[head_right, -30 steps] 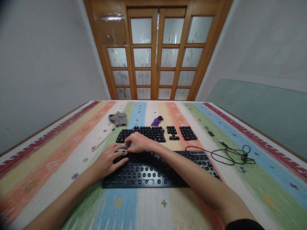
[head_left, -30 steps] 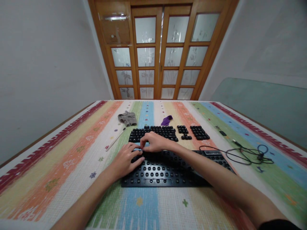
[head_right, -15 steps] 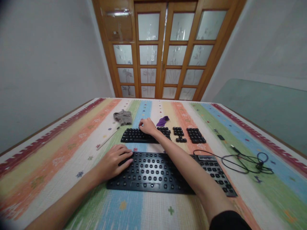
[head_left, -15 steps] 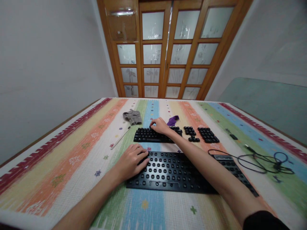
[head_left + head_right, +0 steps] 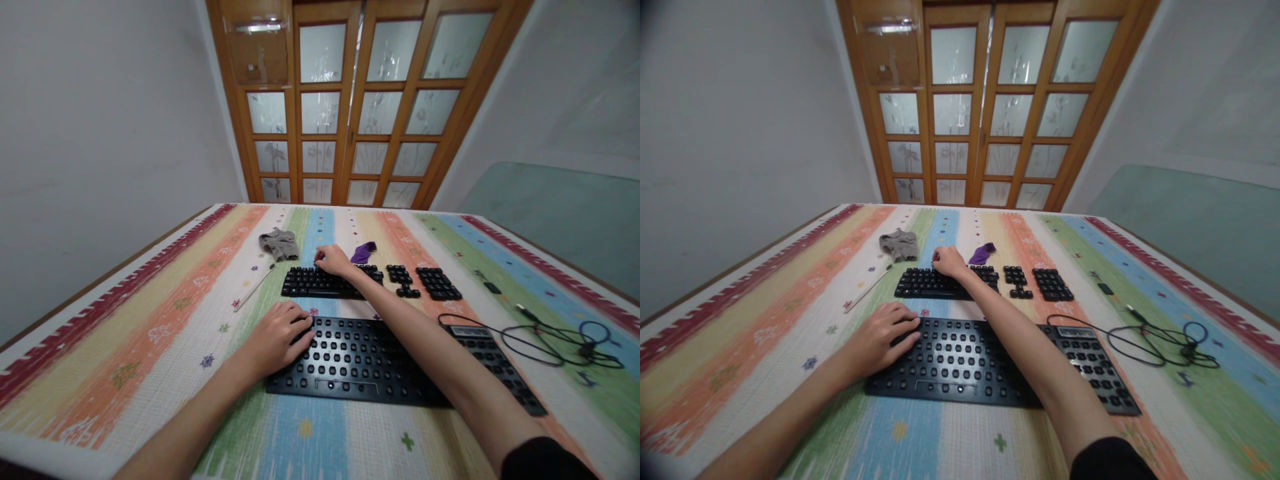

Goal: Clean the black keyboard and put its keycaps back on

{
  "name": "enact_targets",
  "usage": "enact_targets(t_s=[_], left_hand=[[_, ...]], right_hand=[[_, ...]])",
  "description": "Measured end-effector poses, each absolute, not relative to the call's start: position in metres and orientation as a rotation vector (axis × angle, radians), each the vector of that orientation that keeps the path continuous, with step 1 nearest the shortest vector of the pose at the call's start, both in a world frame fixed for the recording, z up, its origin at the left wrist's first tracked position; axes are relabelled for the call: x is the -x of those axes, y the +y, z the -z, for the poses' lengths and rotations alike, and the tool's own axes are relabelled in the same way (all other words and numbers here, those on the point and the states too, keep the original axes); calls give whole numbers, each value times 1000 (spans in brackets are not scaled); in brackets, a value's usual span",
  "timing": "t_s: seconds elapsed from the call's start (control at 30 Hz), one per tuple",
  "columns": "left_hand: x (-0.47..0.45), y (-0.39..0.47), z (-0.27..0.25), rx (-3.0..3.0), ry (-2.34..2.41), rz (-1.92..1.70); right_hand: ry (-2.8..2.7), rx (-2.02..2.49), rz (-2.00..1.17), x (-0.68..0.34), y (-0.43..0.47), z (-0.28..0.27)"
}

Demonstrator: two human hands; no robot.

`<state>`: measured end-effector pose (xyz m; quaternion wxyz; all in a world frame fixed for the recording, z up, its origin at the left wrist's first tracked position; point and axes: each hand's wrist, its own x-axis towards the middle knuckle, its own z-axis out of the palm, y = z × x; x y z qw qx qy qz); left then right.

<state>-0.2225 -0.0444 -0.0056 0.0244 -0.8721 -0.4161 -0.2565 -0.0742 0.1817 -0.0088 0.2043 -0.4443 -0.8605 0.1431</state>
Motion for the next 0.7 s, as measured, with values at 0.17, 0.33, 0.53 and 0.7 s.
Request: enact_targets(t_s=[0.17, 0.33, 0.53, 0.7], left_hand=[[225, -44, 5, 2601, -1240, 793], [226, -44, 4, 2576, -1221, 810], [223, -44, 6, 2644, -1275, 789], [222, -44, 6, 2649, -1313, 781]], right_hand=[[-2320, 1281, -434, 78, 182, 9], [-2230, 1253, -485, 80, 179, 7], [-2197, 1078, -561, 69, 161, -6], [-2250, 901, -665, 44, 122, -16]])
